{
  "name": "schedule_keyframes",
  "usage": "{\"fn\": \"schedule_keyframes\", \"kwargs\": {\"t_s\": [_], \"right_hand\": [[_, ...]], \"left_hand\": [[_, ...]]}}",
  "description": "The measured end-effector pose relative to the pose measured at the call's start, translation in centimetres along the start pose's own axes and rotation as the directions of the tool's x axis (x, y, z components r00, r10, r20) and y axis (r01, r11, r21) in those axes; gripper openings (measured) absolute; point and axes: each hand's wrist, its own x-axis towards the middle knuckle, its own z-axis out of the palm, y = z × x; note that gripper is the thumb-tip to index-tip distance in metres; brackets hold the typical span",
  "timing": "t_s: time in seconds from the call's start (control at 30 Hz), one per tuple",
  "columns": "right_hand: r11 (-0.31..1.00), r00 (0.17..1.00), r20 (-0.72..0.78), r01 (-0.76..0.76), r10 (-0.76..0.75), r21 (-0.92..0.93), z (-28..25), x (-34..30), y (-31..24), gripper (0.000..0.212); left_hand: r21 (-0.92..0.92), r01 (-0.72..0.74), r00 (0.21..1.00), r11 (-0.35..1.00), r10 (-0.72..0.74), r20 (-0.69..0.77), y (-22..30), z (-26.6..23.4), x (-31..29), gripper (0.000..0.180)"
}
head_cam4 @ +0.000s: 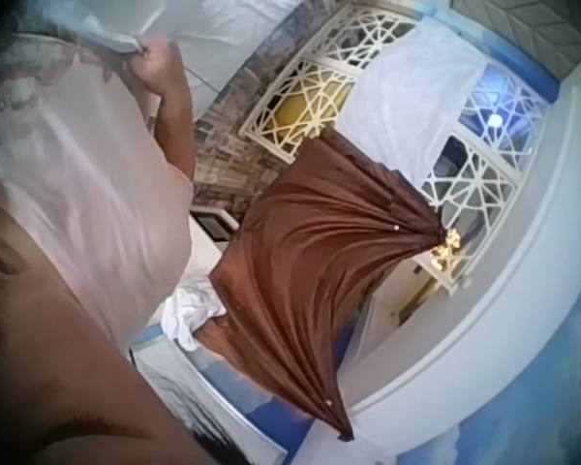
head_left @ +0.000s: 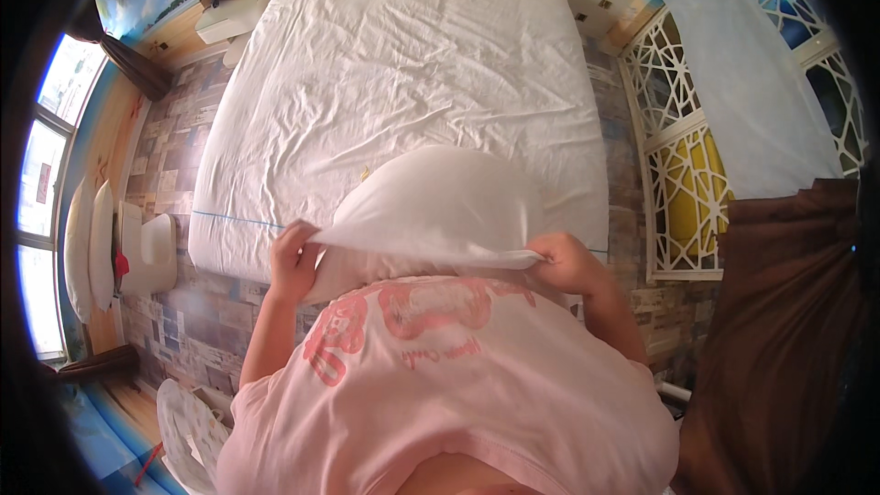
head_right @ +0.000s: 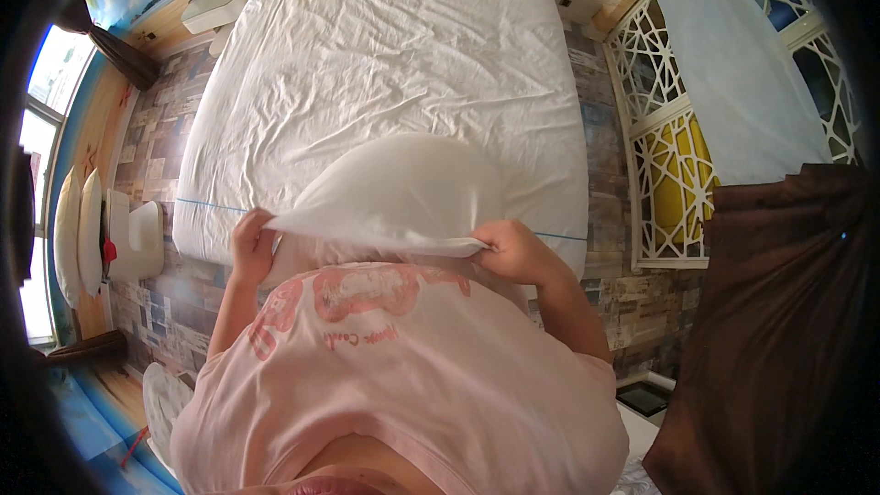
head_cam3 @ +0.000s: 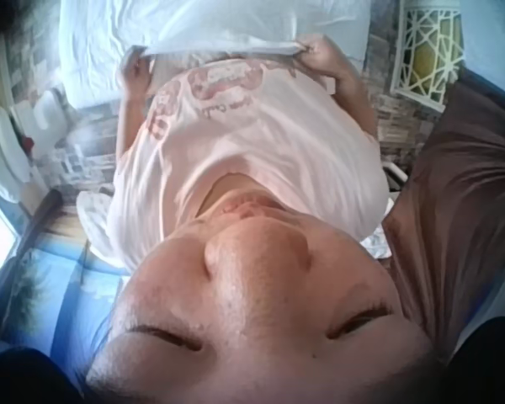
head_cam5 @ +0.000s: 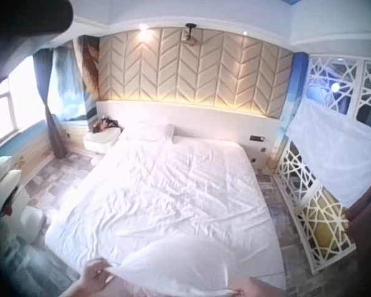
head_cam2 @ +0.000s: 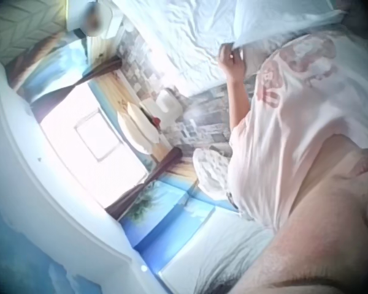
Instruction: The person inserts a pillow into a pillowcase on a bed. They open the case, insert the pillow, and adjust the fabric to fit the pillow before placing it on the bed.
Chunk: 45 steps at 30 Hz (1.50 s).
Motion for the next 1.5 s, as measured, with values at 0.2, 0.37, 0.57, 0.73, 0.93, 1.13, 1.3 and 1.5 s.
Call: {"fn": "schedule_keyframes", "kwargs": {"t_s": [0.2, 0.37, 0.57, 0.73, 0.93, 1.13, 1.3, 1.5], "right_hand": [[0.997, 0.975, -0.212, -0.072, 0.067, -0.016, -0.1, 0.1, 2.4, 0.04], [0.922, 0.949, -0.3, -0.033, -0.091, -0.386, 1.7, -0.5, 5.1, 0.069], [0.934, 0.784, -0.605, -0.307, 0.139, -0.183, 1.8, 2.5, 5.5, 0.043], [0.987, 0.81, -0.581, -0.145, 0.075, -0.075, -0.9, 6.9, 1.8, 0.04], [0.856, 0.826, -0.553, 0.204, 0.11, 0.475, -9.7, 8.2, -0.6, 0.041], [0.981, 0.415, -0.91, 0.174, 0.002, 0.081, -7.6, 11.1, 2.4, 0.045], [0.687, 0.484, -0.566, 0.108, -0.667, -0.718, 5.1, 11.2, 7.6, 0.024], [0.619, 0.627, -0.346, 0.286, -0.698, -0.731, 13.1, 12.6, 10.1, 0.018]], "left_hand": [[-0.104, 0.063, 0.993, 0.993, -0.052, 0.107, -0.5, 0.2, 1.8, 0.003], [-0.053, 0.094, 0.995, 0.994, -0.092, 0.045, -1.2, 0.5, 2.3, 0.012], [0.165, -0.012, 0.966, 0.986, -0.031, 0.257, -4.8, 3.7, 0.7, 0.084], [-0.36, 0.181, 0.983, 0.915, -0.168, 0.069, -7.1, 6.1, 6.5, 0.024], [-0.783, 0.355, 0.825, 0.511, -0.565, 0.004, 3.5, 5.5, 13.4, 0.041], [-0.888, 0.417, 0.696, 0.195, -0.697, 0.173, -0.2, 9.3, 14.6, 0.057], [-0.868, 0.478, 0.658, 0.138, -0.711, 0.249, 0.6, 11.4, 15.5, 0.049], [-0.905, 0.417, 0.642, 0.078, -0.73, 0.233, 1.3, 14.3, 17.7, 0.047]]}}
